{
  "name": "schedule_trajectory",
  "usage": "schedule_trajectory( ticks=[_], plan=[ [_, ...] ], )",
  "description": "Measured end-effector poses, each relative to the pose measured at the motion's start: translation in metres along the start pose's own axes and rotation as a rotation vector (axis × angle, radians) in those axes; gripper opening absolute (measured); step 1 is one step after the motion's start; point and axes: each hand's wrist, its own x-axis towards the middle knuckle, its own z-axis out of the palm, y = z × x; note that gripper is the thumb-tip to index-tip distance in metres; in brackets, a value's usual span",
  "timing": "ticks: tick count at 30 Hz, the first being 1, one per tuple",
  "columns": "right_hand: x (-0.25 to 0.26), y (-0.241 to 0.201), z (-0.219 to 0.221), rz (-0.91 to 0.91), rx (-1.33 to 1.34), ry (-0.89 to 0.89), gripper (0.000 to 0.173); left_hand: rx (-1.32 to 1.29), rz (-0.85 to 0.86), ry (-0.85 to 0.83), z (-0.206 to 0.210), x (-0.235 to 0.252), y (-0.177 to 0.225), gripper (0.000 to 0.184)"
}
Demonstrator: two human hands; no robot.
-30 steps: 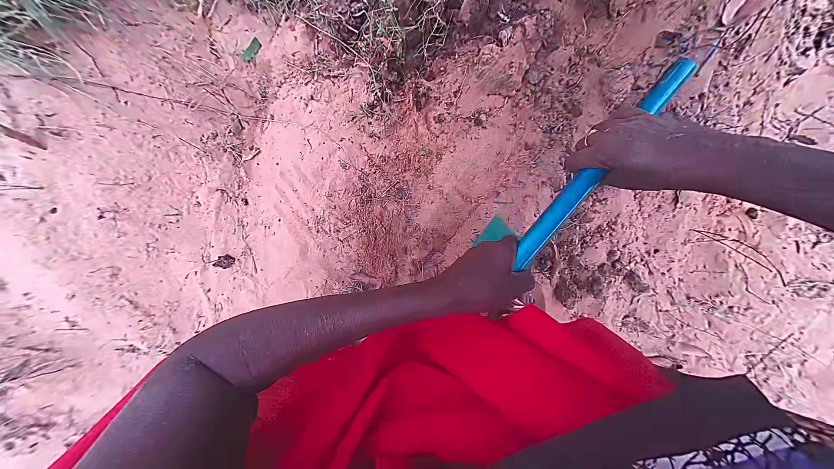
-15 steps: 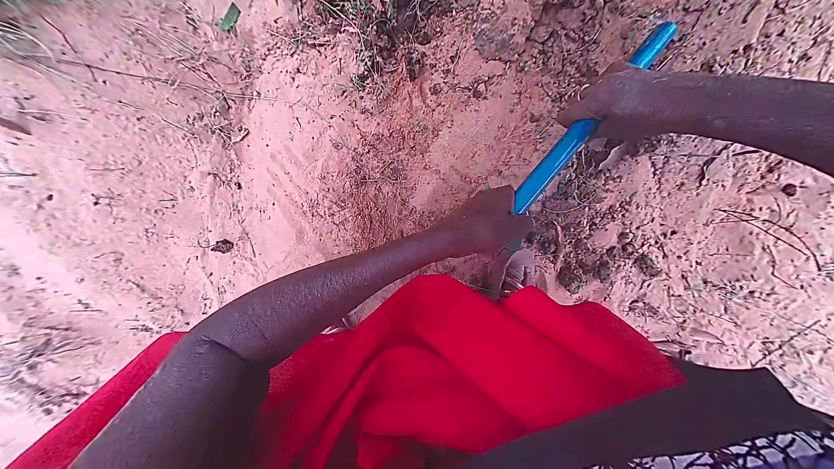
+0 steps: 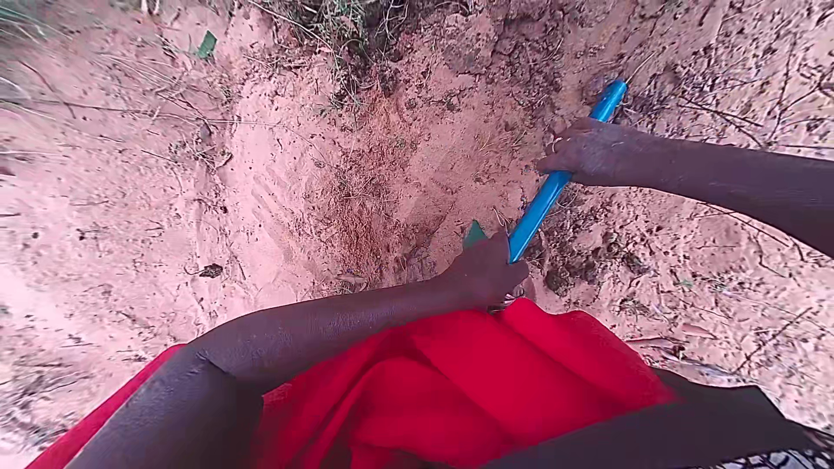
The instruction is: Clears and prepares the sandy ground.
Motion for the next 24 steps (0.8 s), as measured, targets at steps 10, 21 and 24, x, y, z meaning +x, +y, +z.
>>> schedule_trajectory(
  ticks=[10, 21, 24],
  plan=[
    [0.011, 0.002, -0.03, 0.001, -0.12, -0.073, 0.017, 0.012, 0.064, 0.164, 0.015, 0.016, -0.009, 0.036],
    [-0.014, 0.056, -0.101, 0.17, -0.311, -0.032, 0.021, -0.045, 0.167, 0.299, -0.014, 0.042, 0.06, 0.032],
    [-0.027, 0.061, -0.176, 0.391, -0.377, -0.06, 0.028, -0.068, 0.316, 0.415, -0.048, 0.036, 0.107, 0.03]
  ],
)
